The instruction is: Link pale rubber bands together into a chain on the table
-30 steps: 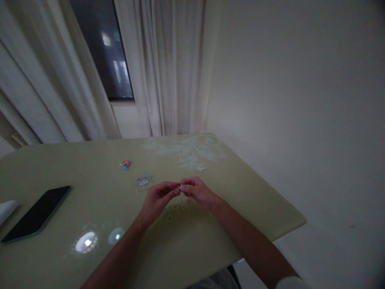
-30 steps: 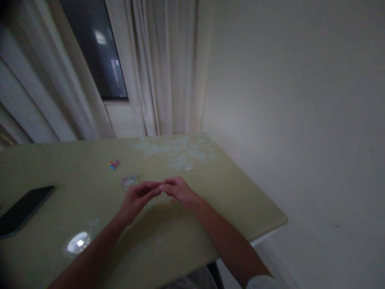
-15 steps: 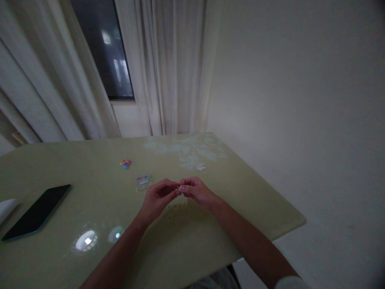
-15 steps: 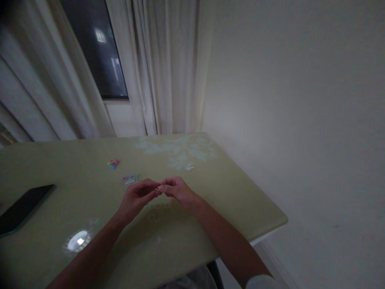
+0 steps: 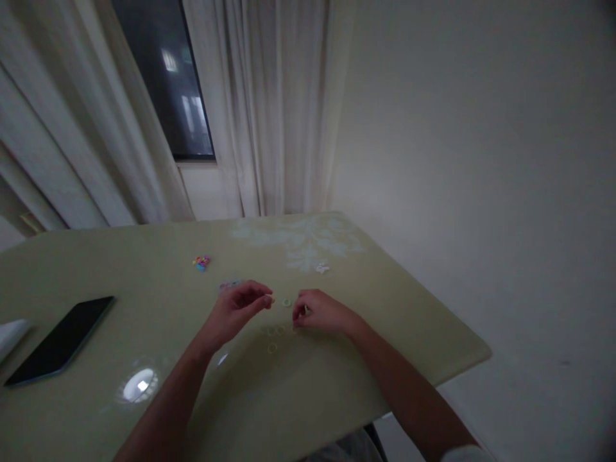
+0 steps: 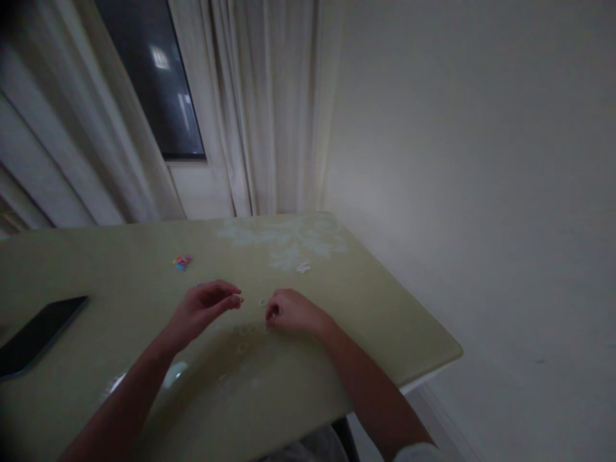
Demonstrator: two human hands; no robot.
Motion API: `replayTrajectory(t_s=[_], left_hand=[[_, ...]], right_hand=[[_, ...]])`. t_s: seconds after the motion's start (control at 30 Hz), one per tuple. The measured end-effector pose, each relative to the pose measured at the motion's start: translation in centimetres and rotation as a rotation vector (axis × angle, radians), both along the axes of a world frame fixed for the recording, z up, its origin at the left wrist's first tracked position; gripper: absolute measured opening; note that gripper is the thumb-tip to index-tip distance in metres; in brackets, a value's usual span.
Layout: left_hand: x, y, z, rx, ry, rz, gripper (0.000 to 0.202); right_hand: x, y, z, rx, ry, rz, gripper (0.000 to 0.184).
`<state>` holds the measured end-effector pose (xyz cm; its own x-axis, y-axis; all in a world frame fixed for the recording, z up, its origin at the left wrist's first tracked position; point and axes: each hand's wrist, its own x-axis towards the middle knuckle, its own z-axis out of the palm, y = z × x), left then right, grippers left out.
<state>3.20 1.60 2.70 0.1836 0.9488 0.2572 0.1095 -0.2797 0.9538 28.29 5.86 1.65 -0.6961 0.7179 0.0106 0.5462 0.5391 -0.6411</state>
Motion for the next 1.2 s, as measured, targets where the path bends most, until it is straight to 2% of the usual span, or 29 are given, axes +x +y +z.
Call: replayTrajectory(t_s=[0.1,0.23,0.33,0.43,0.53,0.63,0.93,1.2], left_hand=[[-0.8,-0.3,0.9,0.003,0.169,-0.097,0.018],[-0.4,-0.8,1.7,0.005,0.435,-0.214,0.014],[0.5,-1.0,1.1,-0.056,0.673,-0.291,0.015],[0.9,-1.1,-0.1,-0.113,0.819,-0.348,0.024],[1.0,-1.2,-0.9,-0.093,0.878,-0.323,0.026],[1.3,-1.4,-1.0,-0.055,0.903,-0.254,0.03],[2.0,-1.5,-1.4,-0.018,0.922,-0.241,0.025],[3.1,-1.7,-1.3,-0.042,1.104,-0.16,0.016]], right_hand=[[-0.6,-0.6,-0.4,0.015,-0.119,-0.017,0.007],[-1.4,-1.2,-0.9,0.066,-0.206,-0.034,0.007],[-1.9,-1.3,-1.7,0.189,-0.18,-0.027,0.01],[-2.5,-0.9,-2.8,0.239,-0.064,-0.009,0.012],[-3.0,-0.5,-3.6,0.229,-0.014,0.012,0.011],[-3.0,-0.3,-3.8,0.213,-0.014,0.022,0.011],[-2.4,-0.3,-2.6,0.166,-0.064,0.056,0.009],[-3.1,-1.4,-2.1,0.29,-0.268,0.084,0.02]])
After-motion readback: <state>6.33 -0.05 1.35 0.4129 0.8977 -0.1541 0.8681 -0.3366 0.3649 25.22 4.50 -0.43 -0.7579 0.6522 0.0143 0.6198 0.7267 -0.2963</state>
